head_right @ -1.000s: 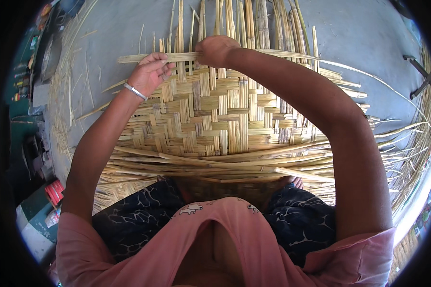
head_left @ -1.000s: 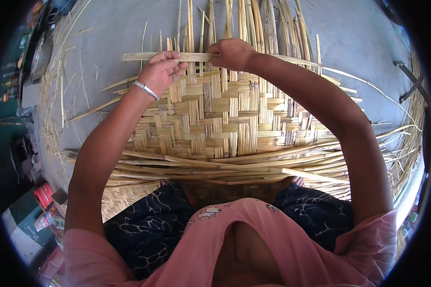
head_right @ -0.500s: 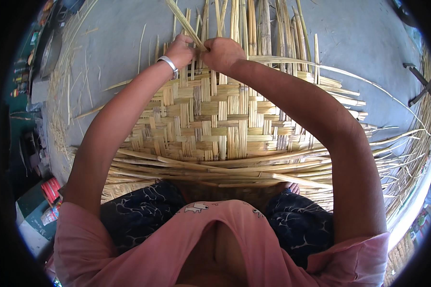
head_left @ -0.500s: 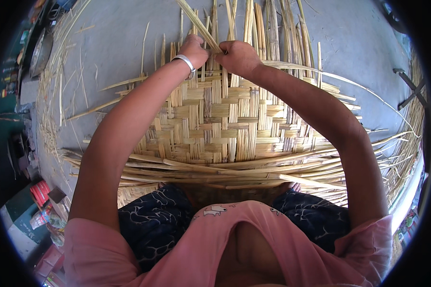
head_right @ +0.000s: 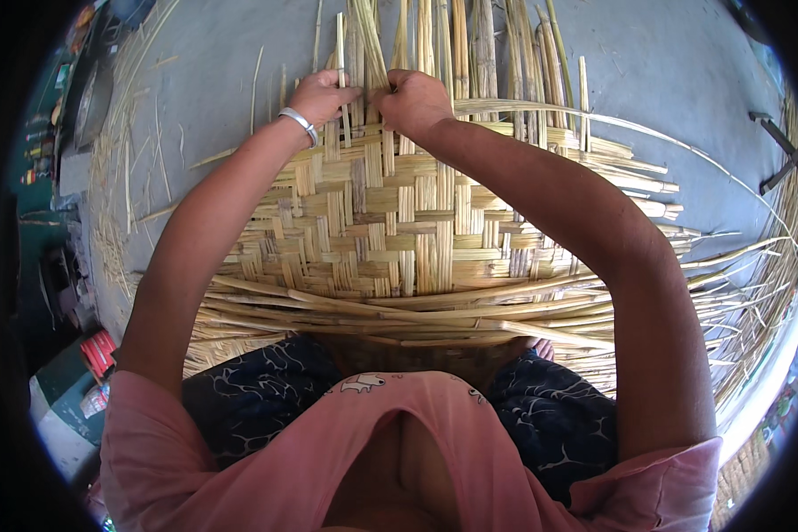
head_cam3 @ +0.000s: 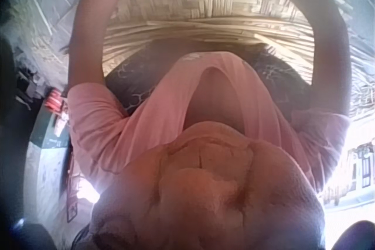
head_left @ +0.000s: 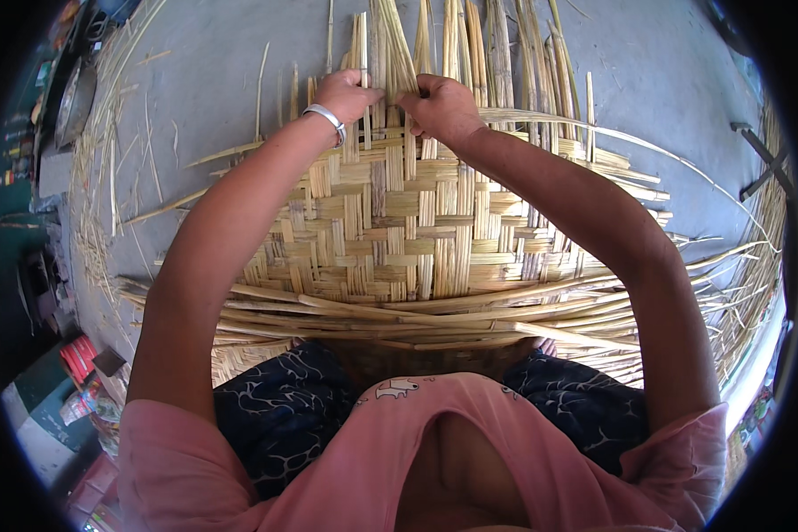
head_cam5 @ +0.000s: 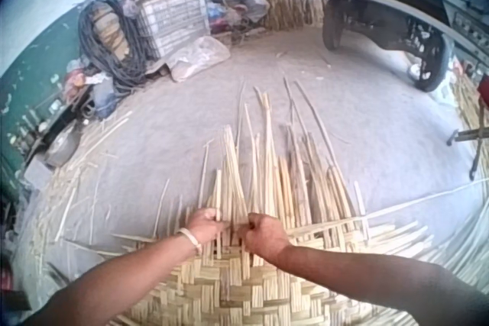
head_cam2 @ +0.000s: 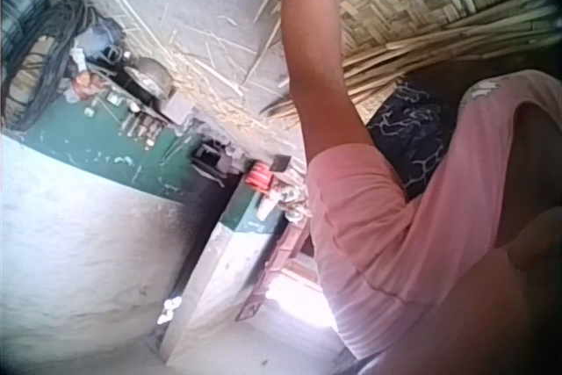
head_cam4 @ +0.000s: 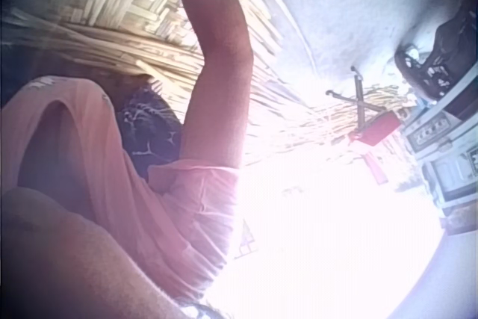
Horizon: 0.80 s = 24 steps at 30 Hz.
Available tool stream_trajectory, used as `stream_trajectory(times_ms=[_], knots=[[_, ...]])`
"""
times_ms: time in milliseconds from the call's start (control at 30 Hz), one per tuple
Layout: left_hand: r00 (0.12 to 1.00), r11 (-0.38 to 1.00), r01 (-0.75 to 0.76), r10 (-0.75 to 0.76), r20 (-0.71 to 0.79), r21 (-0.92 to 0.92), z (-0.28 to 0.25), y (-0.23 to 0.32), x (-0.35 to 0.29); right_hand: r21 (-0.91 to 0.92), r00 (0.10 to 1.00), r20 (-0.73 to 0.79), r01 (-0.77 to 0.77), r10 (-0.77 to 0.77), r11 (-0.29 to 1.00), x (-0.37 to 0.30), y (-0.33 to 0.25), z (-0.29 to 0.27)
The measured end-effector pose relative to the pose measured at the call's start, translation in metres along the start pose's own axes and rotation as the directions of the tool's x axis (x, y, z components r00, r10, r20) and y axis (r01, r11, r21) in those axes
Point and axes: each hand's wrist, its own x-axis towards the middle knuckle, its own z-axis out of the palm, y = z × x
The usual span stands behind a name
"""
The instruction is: The person sits on the floor and weaves thin bamboo strips into a flat mat by hand. They interlace the strips in a regular pattern, occasionally adjusting the alignment and tension of the material.
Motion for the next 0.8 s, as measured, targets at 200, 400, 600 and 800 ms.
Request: stream_trajectory(times_ms=[200, 400, 600, 800], knots=[[0.986, 0.937, 0.060, -0.003, 0.165, -0.344, -0.013, -0.016, 0.002, 0.103, 0.997, 0.000, -0.079, 0.079, 0.992, 0.011, 0.005, 0.006], [0.979, 0.871, 0.054, 0.049, 0.195, -0.488, -0.013, -0.026, -0.002, 0.090, 0.996, -0.051, -0.073, 0.077, 0.993, 0.007, 0.008, 0.010], [0.977, 0.833, 0.036, 0.086, 0.194, -0.551, -0.012, -0.027, -0.003, 0.126, 0.993, -0.045, -0.102, 0.109, 0.987, 0.007, 0.009, 0.010], [0.968, 0.799, 0.046, 0.112, 0.223, -0.600, -0.015, -0.027, -0.007, -0.518, 0.961, 0.241, 0.247, -0.138, 0.819, 0.017, 0.001, 0.004]])
